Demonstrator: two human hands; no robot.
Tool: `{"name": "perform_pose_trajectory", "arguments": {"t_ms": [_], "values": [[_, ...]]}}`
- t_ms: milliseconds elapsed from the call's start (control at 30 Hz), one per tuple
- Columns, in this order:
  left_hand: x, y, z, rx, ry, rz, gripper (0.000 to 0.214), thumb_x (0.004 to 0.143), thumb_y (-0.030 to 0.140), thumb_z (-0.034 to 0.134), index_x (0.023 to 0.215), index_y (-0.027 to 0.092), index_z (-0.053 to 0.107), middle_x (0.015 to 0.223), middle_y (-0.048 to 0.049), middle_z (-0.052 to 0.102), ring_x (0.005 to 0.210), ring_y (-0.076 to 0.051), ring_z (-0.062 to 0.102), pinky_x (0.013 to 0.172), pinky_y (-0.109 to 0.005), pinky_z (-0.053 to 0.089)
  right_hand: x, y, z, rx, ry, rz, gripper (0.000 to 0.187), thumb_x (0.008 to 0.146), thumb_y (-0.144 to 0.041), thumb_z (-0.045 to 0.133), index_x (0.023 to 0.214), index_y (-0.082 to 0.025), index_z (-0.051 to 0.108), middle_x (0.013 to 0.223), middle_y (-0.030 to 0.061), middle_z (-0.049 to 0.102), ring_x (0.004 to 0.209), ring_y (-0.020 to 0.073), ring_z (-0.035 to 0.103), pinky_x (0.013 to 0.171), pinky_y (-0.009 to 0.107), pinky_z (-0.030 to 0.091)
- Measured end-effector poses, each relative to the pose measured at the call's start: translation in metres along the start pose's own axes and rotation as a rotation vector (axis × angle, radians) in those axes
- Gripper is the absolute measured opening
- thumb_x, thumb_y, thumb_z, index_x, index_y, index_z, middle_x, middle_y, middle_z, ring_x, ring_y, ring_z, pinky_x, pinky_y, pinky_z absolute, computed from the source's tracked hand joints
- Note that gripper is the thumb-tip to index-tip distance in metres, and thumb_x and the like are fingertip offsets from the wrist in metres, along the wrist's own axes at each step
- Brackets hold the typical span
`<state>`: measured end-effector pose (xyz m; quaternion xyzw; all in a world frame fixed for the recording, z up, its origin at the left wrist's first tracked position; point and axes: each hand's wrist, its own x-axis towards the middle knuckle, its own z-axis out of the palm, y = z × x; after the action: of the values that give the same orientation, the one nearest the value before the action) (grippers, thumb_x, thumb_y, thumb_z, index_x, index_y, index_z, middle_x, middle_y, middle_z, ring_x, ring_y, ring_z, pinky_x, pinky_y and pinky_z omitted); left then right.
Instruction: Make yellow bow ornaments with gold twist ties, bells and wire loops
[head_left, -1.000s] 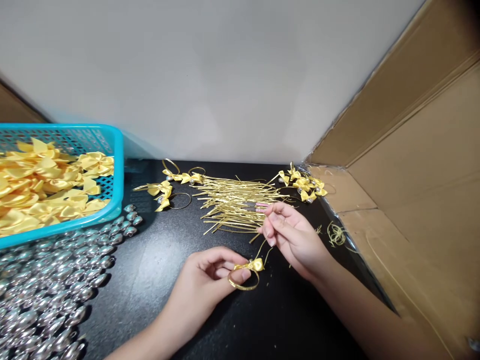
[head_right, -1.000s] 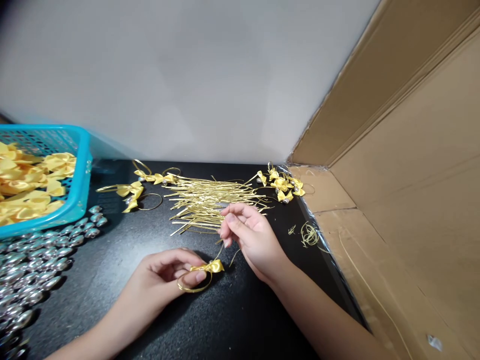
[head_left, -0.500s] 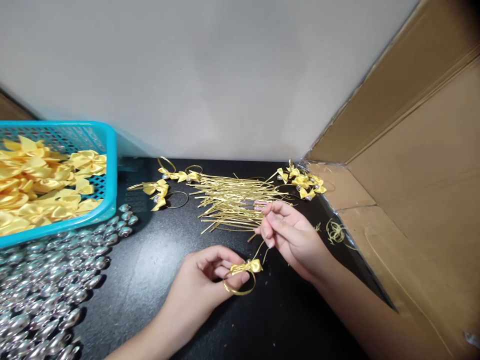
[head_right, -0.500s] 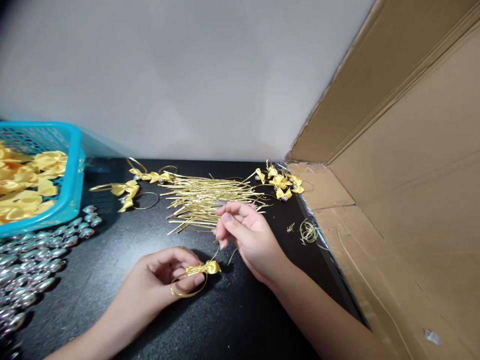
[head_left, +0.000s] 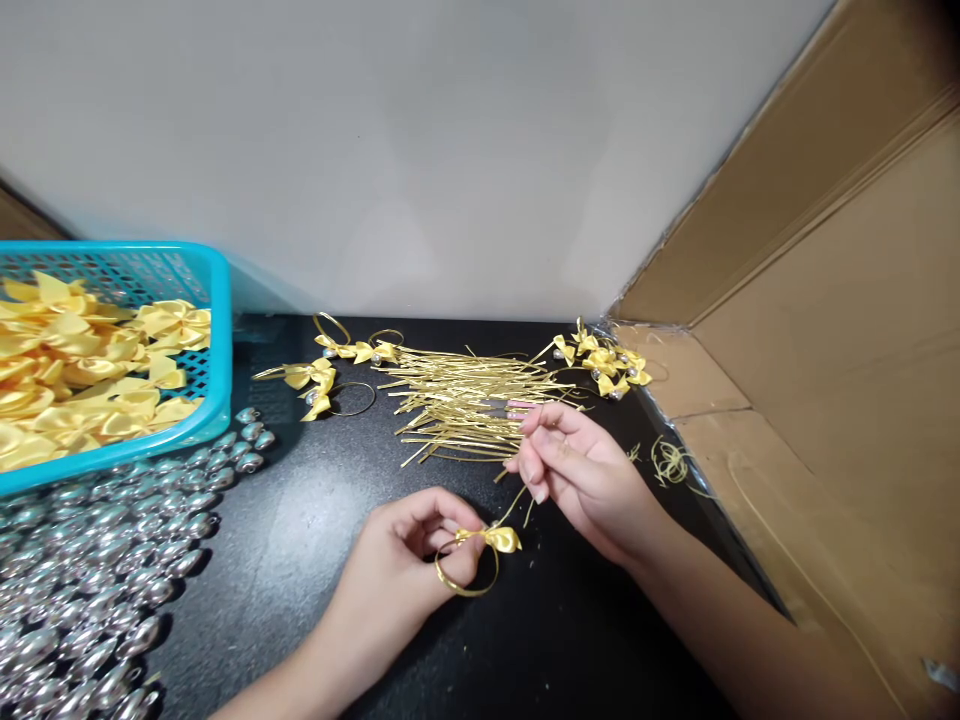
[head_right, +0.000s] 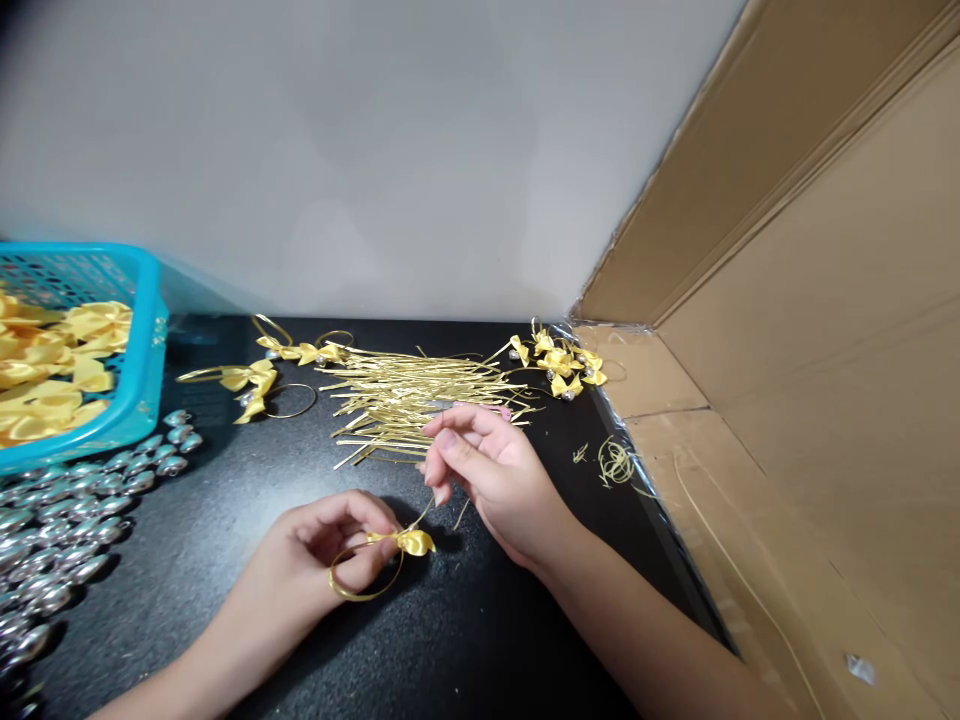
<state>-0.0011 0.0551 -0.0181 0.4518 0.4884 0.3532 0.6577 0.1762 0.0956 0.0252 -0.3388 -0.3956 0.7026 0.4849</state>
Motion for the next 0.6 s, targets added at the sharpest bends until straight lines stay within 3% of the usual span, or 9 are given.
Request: {"name": "perform_pose_trajectory", "arguments": {"t_ms": [600], "values": [[0.0005,-0.005,0.0008,-0.003,-0.021,0.033,0.009,0.062,0.01,0.068,0.061,0.017,0.062,0.061,0.0017,0.063,0.056,-0.011,0.051,0.053,-0.021,0.04,0.0081,0.0043,-0.0083,0.085,0.077,-0.002,0.014,0.075,-0.029,0.077,0.078,-0.022,0.065,0.053,-0.0084,0.058,0.046,0.0043,0.04,0.062,0.022,0.041]]}}
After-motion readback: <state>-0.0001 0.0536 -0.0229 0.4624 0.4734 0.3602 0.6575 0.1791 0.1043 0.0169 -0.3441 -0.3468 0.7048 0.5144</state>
